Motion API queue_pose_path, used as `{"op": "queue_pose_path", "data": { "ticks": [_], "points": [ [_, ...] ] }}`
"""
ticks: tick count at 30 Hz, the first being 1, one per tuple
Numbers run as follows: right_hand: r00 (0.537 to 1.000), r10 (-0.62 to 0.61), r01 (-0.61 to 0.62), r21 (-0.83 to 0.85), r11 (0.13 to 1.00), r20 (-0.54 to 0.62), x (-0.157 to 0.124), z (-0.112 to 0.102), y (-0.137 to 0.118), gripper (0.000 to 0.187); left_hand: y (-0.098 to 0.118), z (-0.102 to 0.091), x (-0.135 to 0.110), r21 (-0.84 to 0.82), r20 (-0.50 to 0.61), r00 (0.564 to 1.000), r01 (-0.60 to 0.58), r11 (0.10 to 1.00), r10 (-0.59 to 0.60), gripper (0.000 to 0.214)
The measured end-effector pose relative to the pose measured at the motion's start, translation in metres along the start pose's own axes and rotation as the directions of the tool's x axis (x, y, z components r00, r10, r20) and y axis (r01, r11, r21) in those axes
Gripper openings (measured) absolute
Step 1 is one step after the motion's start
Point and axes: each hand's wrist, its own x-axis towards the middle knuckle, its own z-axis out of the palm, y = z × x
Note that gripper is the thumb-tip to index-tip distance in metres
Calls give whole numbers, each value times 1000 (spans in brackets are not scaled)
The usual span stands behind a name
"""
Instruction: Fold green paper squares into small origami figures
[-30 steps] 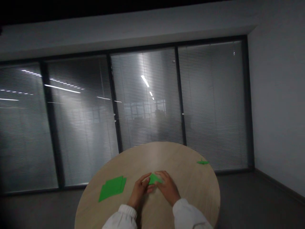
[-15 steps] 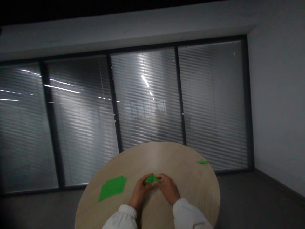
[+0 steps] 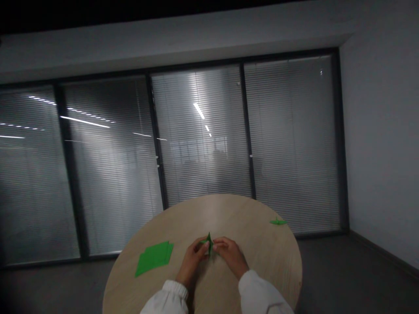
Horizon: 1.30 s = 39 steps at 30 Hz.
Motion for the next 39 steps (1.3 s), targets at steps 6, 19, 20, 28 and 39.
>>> {"op": "queue_pose_path", "data": {
  "ticks": [6,19,20,28,39],
  "points": [
    [1000,-25,24,-19,1000,-9,-2,2,-6,41,-1,0,-1,-31,10,999,34,999,-33,50],
    [998,43,-39,103,994,-44,-2,0,-11,36,2,6,-6,7,0,998,59,998,-59,65],
    [998,49,-43,125,991,-46,-3,0,-13,35,3,5,-7,6,-3,998,61,998,-61,66],
    [996,49,-41,97,994,-79,1,-2,-5,29,4,1,-7,-7,-34,996,76,997,-77,73],
    [981,146,-129,132,983,-125,-5,-5,-6,36,18,1,-14,-142,4,988,151,978,-152,68]
  ]
}}
